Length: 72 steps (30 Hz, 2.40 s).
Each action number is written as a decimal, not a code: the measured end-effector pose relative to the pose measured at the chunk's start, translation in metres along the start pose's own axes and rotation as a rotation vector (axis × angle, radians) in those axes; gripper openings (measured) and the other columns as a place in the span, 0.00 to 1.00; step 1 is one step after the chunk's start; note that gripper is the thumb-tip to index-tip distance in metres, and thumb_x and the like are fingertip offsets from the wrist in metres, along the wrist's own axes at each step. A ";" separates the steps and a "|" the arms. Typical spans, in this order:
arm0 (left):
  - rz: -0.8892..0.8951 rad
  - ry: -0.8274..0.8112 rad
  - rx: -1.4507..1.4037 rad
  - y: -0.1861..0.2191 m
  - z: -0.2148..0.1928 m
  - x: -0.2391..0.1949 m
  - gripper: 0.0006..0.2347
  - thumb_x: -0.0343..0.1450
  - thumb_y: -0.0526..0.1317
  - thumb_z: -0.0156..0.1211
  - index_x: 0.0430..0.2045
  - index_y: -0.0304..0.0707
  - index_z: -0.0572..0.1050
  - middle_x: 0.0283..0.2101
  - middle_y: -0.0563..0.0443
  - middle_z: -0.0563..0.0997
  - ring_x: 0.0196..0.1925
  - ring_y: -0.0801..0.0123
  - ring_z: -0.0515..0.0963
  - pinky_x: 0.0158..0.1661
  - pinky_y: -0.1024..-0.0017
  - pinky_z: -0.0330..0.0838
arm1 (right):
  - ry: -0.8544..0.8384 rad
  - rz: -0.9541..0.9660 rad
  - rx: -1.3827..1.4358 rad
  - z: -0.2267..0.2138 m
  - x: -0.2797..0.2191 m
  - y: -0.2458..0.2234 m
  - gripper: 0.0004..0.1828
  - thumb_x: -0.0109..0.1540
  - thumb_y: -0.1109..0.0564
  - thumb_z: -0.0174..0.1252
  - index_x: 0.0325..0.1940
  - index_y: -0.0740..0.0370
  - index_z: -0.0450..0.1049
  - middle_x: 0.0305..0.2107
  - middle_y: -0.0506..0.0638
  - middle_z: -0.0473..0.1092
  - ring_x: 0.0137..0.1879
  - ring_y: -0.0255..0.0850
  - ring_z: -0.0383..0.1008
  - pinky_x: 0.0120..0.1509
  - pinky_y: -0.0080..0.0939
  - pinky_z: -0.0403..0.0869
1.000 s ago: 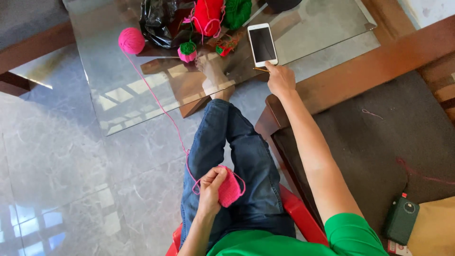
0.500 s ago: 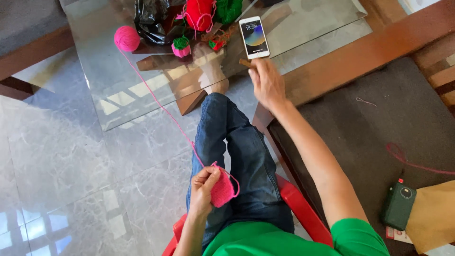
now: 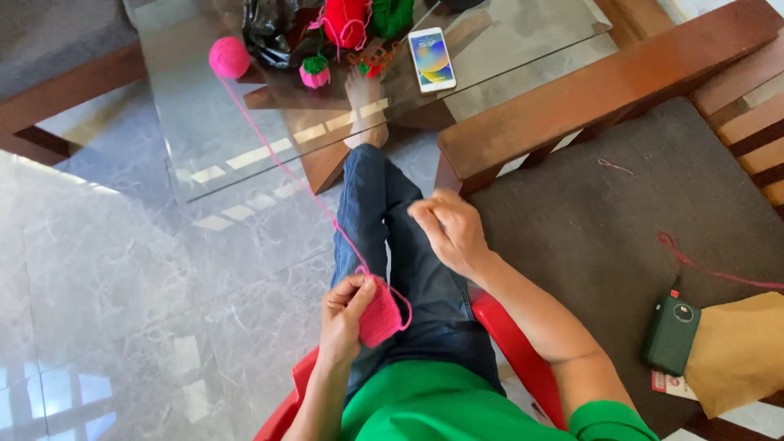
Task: The person is using a crochet hook and pink yarn to create a small fabric piece while sitting in a chair.
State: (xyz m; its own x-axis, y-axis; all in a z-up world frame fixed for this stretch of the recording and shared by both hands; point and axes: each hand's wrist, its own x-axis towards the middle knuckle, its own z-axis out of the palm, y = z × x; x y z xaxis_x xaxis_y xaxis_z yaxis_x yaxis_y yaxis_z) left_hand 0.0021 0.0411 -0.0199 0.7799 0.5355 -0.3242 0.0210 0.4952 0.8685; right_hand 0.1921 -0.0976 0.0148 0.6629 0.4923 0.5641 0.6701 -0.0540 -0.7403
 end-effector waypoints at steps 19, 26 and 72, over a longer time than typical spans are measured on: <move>0.221 0.111 0.150 0.003 0.009 -0.058 0.01 0.69 0.33 0.68 0.28 0.36 0.85 0.17 0.55 0.77 0.23 0.84 0.70 0.25 0.86 0.65 | -0.088 0.520 1.111 -0.018 -0.100 -0.072 0.11 0.69 0.64 0.52 0.46 0.80 0.74 0.33 0.70 0.78 0.30 0.46 0.80 0.33 0.47 0.83; 0.024 -0.019 -0.051 -0.021 0.005 -0.065 0.01 0.69 0.31 0.67 0.29 0.33 0.83 0.19 0.51 0.78 0.21 0.81 0.74 0.22 0.85 0.67 | -0.045 0.644 1.077 -0.025 -0.142 -0.031 0.11 0.67 0.66 0.55 0.49 0.80 0.72 0.34 0.71 0.77 0.35 0.49 0.82 0.43 0.49 0.84; -0.033 -0.114 -0.006 -0.087 -0.015 -0.045 0.04 0.69 0.30 0.67 0.23 0.31 0.82 0.17 0.51 0.78 0.21 0.82 0.76 0.22 0.86 0.71 | -0.119 0.583 0.633 0.004 -0.146 -0.039 0.10 0.63 0.65 0.63 0.45 0.76 0.82 0.28 0.61 0.80 0.34 0.41 0.83 0.44 0.41 0.83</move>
State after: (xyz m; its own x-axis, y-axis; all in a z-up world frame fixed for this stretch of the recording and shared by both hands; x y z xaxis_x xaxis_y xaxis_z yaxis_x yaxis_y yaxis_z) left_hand -0.0438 -0.0161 -0.0863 0.8446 0.4378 -0.3081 0.0449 0.5156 0.8557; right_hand 0.0677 -0.1641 -0.0407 0.7798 0.6258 0.0157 -0.1005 0.1500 -0.9836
